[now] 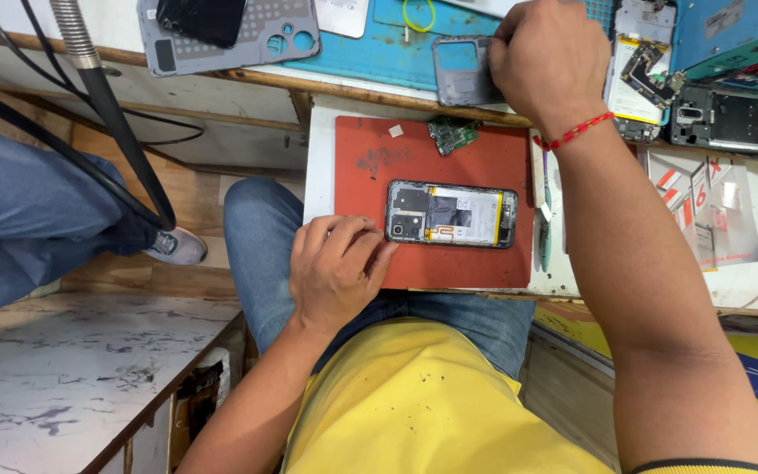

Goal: The person disassembles a smartphone using a plastic spudger and a screwdriver. They remove screws, separate the back cover, and handle internal components on a cluttered workbench.

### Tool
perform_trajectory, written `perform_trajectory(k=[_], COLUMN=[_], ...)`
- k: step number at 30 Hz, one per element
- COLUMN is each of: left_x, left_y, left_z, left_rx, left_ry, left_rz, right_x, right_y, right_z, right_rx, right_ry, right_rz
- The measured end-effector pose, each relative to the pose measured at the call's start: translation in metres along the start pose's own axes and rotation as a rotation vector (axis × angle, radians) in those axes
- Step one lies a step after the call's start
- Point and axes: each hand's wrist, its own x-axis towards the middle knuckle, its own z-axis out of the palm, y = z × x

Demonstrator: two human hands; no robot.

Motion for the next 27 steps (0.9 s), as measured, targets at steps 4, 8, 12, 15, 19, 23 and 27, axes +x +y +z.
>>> perform_trajectory(k=[4,8,12,15,19,23,27], left_x=[-0.001,0.003,0.001,0.002,0.002,0.000,0.000], left_y=[-0.001,-0.001,-0.002,-0.002,-0.001,-0.001,-0.001], left_z=[-0.002,-0.002,-0.004,-0.004,-0.005,-0.003,-0.004], left_rx=[-0.014,-0.008,-0.010,-0.014,-0.008,0.002,0.003], left_ry=[-0.012,-0.008,-0.015,-0.016,-0.032,-0.033,-0.029], left_rz=[-0.008,0.000,0.001,0.009,0.013,0.014,0.020], right_x=[0.006,-0.004,-0.065,-0.114,-0.143,-0.152,-0.153], right_y=[0.000,-0.006,-0.027,-0.049,-0.067,-0.071,-0.075], right_z=[0.006,-0.004,-0.032,-0.044,-0.038,-0.030,-0.027], right_rx=[0.019,0.155,0.330,0.412,0.312,0.335,0.305], right_ry=[-0.093,-0.017,-0.041,-0.261,-0.289,-0.240,-0.242], right_rz=[0.033,-0.038,-0.303,-0.298,-0.422,-0.436,-0.427])
